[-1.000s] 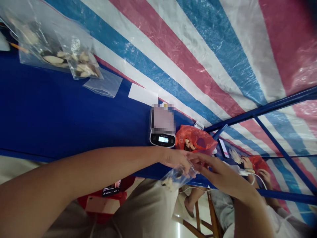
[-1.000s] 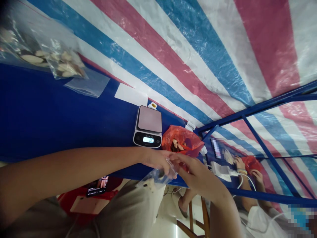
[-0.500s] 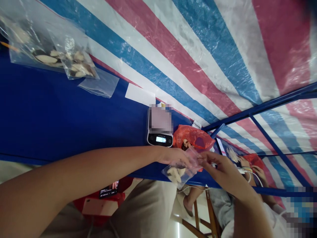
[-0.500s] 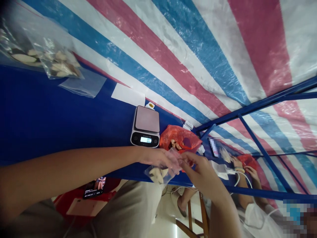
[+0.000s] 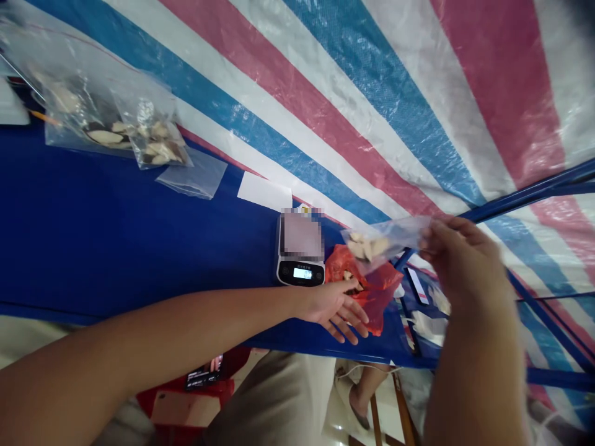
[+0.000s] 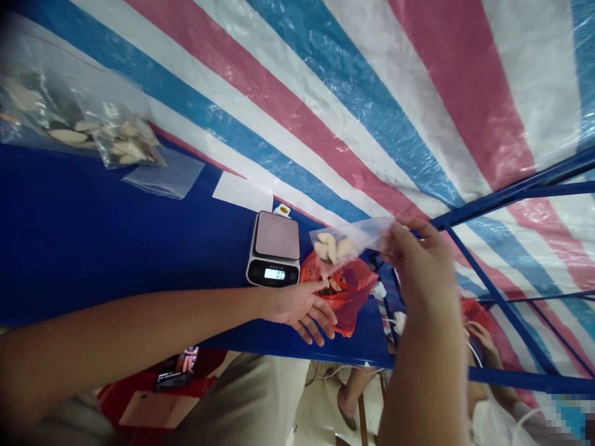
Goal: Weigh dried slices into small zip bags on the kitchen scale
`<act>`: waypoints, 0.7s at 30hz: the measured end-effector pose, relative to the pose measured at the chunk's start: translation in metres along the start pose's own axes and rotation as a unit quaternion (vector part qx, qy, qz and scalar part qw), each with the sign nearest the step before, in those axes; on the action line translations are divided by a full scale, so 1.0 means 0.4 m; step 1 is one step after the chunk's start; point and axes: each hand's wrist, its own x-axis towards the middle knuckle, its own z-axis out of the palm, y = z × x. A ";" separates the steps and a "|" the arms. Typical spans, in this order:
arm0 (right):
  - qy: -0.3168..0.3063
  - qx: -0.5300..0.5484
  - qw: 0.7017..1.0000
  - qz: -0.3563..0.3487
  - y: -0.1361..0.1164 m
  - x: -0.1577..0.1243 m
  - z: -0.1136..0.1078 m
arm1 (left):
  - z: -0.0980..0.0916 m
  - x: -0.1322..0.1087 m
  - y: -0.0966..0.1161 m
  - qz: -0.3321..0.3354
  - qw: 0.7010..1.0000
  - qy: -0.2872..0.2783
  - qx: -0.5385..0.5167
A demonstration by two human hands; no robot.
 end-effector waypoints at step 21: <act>-0.029 0.275 0.926 0.255 0.302 -0.135 0.256 | -0.031 0.058 -0.050 0.000 0.997 0.066 0.038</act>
